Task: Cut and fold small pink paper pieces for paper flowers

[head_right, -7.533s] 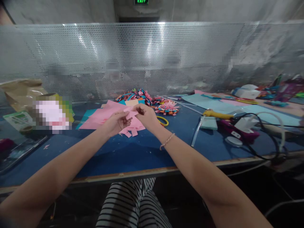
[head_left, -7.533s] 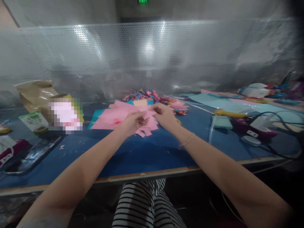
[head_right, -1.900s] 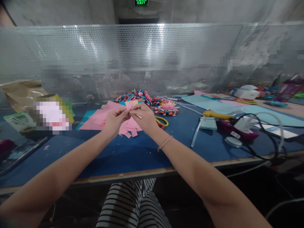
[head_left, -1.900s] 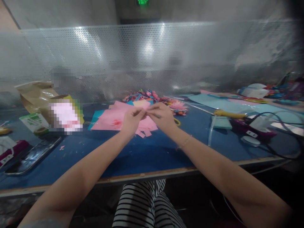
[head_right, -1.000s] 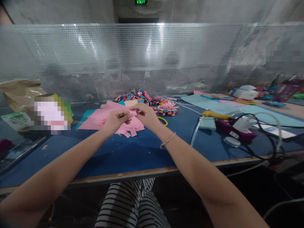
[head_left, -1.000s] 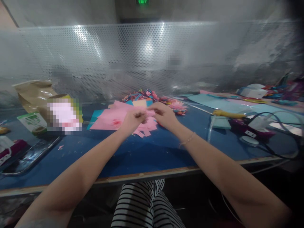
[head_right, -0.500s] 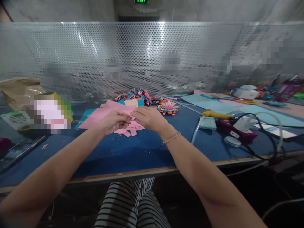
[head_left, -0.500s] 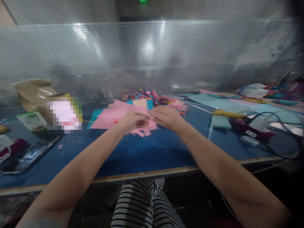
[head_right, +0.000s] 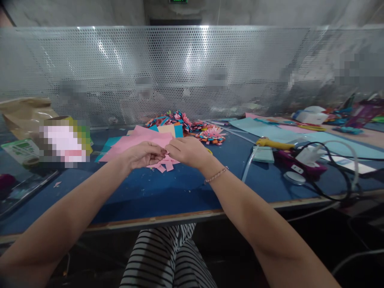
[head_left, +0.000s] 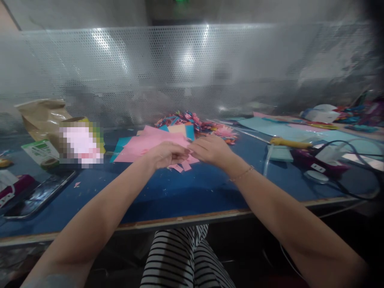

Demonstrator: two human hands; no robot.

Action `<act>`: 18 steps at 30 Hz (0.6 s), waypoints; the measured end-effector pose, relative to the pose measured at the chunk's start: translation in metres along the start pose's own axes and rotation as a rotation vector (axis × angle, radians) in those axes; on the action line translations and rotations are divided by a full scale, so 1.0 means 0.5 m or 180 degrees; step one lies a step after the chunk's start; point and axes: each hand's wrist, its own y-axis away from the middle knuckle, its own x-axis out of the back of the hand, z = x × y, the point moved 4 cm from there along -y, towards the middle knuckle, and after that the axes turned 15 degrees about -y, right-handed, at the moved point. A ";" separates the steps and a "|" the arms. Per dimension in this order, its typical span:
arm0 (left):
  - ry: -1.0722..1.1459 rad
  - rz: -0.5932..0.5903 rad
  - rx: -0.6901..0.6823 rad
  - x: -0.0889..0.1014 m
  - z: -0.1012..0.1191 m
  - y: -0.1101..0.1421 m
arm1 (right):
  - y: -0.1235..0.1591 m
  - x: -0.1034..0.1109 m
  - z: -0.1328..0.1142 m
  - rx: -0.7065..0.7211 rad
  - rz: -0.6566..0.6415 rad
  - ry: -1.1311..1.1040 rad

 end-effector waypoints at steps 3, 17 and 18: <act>-0.0055 -0.0069 -0.0020 0.000 0.003 0.001 | -0.001 -0.003 -0.003 0.0043 -0.0004 0.0231; -0.0335 -0.0056 -0.0216 0.002 0.015 0.013 | -0.007 -0.017 0.000 0.0231 0.0031 -0.0069; -0.0360 -0.0084 -0.0227 0.001 0.017 0.015 | -0.007 -0.017 0.002 0.0219 0.0002 -0.0188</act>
